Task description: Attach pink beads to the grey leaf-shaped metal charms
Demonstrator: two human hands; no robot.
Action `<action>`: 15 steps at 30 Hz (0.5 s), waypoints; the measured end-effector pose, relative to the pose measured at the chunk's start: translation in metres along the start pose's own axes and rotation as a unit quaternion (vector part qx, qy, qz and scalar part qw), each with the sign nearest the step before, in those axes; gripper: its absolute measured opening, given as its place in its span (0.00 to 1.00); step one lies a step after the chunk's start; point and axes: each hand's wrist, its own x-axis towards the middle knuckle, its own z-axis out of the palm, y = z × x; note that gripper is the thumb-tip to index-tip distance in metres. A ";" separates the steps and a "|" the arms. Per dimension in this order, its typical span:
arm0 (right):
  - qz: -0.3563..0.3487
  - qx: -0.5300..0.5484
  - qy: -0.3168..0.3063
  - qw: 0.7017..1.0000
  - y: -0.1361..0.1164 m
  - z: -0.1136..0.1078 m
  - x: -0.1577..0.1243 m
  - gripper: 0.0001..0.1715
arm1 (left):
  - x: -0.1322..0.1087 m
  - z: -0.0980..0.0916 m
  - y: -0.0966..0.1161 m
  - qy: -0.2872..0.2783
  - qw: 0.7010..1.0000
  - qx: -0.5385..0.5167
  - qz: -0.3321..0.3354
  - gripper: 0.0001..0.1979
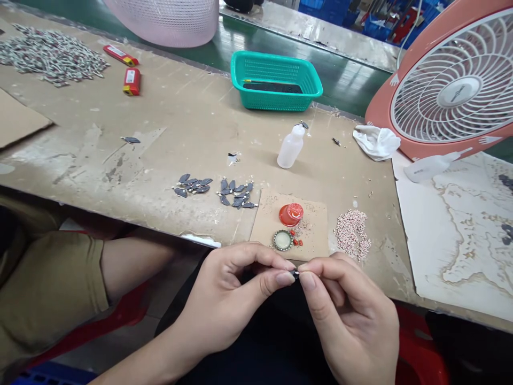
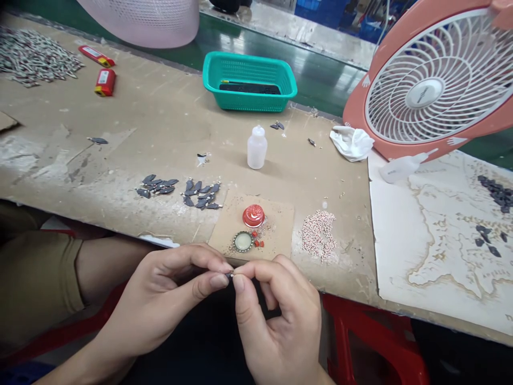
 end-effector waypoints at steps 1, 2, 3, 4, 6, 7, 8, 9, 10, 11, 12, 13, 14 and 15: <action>-0.003 -0.002 -0.001 1.000 0.000 0.000 0.000 0.04 | 0.000 0.000 0.000 0.001 1.000 0.004 0.003 0.08; -0.005 -0.004 -0.002 1.000 0.001 0.000 -0.001 0.04 | -0.001 0.000 0.000 0.003 1.000 0.007 0.006 0.08; -0.006 -0.005 -0.002 1.000 0.001 0.000 -0.001 0.04 | -0.001 0.000 0.000 0.004 1.000 0.009 0.009 0.08; -0.008 -0.007 -0.001 1.000 0.001 0.000 -0.002 0.04 | -0.001 0.000 -0.001 0.004 1.000 0.011 0.012 0.08; -0.012 -0.009 0.002 1.000 0.002 0.000 -0.003 0.04 | -0.002 0.001 -0.002 0.006 1.000 0.012 0.020 0.08; -0.015 -0.010 0.002 1.000 0.002 0.000 -0.003 0.04 | -0.002 0.001 -0.003 0.009 1.000 0.012 0.025 0.08; -0.018 -0.011 0.001 1.000 0.002 0.000 -0.003 0.04 | -0.002 0.001 -0.004 0.011 0.999 0.013 0.031 0.08; -0.020 -0.012 0.000 1.000 0.002 0.000 -0.004 0.05 | -0.002 0.002 -0.005 0.014 0.999 0.015 0.037 0.09; -0.023 -0.014 -0.001 1.000 0.002 -0.001 -0.004 0.05 | -0.003 0.002 -0.006 0.017 0.999 0.019 0.046 0.09; -0.025 -0.017 -0.003 1.000 0.001 -0.001 -0.004 0.05 | -0.003 0.003 -0.006 0.021 0.998 0.023 0.056 0.09; -0.028 -0.020 -0.005 0.999 0.000 -0.001 -0.004 0.05 | -0.004 0.003 -0.007 0.024 0.997 0.028 0.068 0.09; -0.029 -0.022 -0.007 0.999 -0.001 -0.001 -0.004 0.05 | -0.004 0.004 -0.007 0.026 0.996 0.034 0.082 0.09; -0.028 -0.023 -0.010 0.999 -0.001 -0.001 -0.004 0.06 | -0.004 0.004 -0.007 0.027 0.994 0.041 0.095 0.10; -0.026 -0.023 -0.014 0.999 -0.001 -0.001 -0.004 0.06 | -0.005 0.005 -0.008 0.027 0.993 0.049 0.108 0.10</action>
